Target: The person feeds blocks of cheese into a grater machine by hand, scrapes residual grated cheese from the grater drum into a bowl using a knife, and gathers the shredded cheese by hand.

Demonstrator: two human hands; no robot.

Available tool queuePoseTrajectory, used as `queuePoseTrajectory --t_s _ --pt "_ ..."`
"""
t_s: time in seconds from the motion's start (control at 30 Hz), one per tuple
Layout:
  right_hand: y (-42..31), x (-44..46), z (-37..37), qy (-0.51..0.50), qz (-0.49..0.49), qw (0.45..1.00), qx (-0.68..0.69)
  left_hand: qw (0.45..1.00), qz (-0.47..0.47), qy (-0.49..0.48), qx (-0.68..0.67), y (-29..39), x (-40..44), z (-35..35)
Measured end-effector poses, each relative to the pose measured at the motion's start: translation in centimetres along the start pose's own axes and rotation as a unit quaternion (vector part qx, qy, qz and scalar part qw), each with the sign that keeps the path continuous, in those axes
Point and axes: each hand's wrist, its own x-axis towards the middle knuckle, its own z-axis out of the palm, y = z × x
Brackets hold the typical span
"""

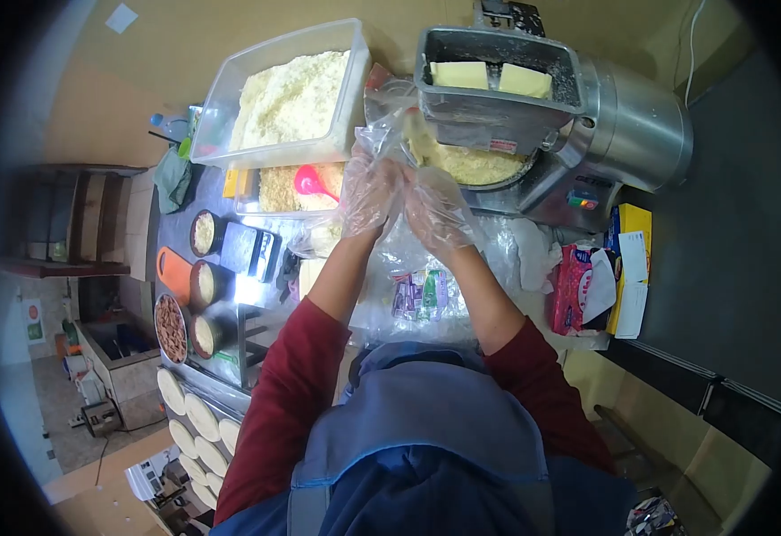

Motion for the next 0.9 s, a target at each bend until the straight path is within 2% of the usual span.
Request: queuePoseTrajectory --t_s 0.03,0.1,0.13,0.2,0.23,0.27,0.3,0.33,0.4,0.43,0.5,0.53,0.6,0.63,0.67,0.7,0.73,0.8,0.83,0.87,0.9 --pt "-0.1 0.1 -0.6 0.002 0.002 1.0 0.002 1.0 -0.001 -0.003 0.002 -0.2 -0.1 0.2" --pt "-0.5 0.3 -2.1 -0.035 0.017 0.995 0.09 0.992 0.071 0.039 0.094 -0.4 -0.6 0.4" --pt "-0.5 0.5 -2.1 -0.033 0.018 0.995 0.092 0.986 0.094 0.053 0.126 -0.5 -0.8 0.5" --pt "-0.6 1.1 -1.9 -0.052 0.127 0.978 0.159 0.984 0.105 0.05 0.135 -0.5 -1.2 0.6" --pt "0.2 1.6 -1.2 -0.051 0.126 0.978 0.16 0.984 0.106 0.05 0.136 -0.8 -1.0 0.5" --pt "1.4 2.4 -0.1 0.084 0.017 0.991 0.103 0.984 0.096 0.056 0.136 -1.3 -0.9 0.5" --pt "1.0 2.6 -0.2 0.216 -0.091 0.971 0.043 0.985 0.085 0.061 0.136 -1.4 -0.9 0.5" --pt "0.9 2.7 -0.8 0.216 -0.09 0.971 0.043 0.985 0.084 0.06 0.136 -1.5 -0.8 0.4" --pt "0.4 2.6 -2.3 -0.005 0.079 0.989 0.124 0.991 0.093 0.041 0.083 -1.4 -0.8 0.2" --pt "0.5 2.3 -1.9 -0.007 0.078 0.989 0.125 0.991 0.092 0.043 0.083 -1.2 -0.9 0.0" --pt "0.0 1.5 -1.3 0.123 -0.03 0.991 0.035 0.991 0.073 0.044 0.101 -0.2 -0.8 -0.2" --pt "-0.5 1.2 -1.5 0.122 -0.03 0.991 0.035 0.991 0.071 0.044 0.1 0.4 -1.0 -0.1" --pt "-1.6 0.8 -2.4 -0.007 0.012 0.998 0.057 0.99 0.084 0.018 0.113 1.5 -1.3 0.1" --pt "-0.1 1.1 -1.2 -0.006 0.013 0.998 0.057 0.99 0.084 0.017 0.113 0.8 -1.2 0.1" --pt "2.4 1.9 1.0 0.053 -0.062 0.991 -0.104 0.99 0.095 0.017 0.098 -0.5 -1.1 0.0" --pt "2.5 2.4 1.2 0.108 -0.133 0.95 -0.261 0.991 0.104 0.017 0.084 -0.1 -1.2 0.0" --pt "2.8 2.9 1.0 0.109 -0.132 0.95 -0.26 0.991 0.104 0.016 0.085 0.4 -1.5 0.0" --pt "3.3 3.4 0.2 0.004 -0.141 0.863 -0.486 0.997 -0.016 0.014 -0.076 1.6 -2.4 0.4" --pt "4.2 3.2 1.0 0.004 -0.14 0.863 -0.486 0.997 -0.016 0.014 -0.075 1.5 -2.3 0.4" --pt "5.2 3.0 2.2 0.036 -0.01 0.998 -0.056 0.992 -0.017 0.023 -0.121 1.3 -1.8 0.3" --pt "4.9 2.6 2.3 0.029 0.058 0.983 0.171 0.985 -0.02 0.032 -0.166 1.3 -1.6 0.1"
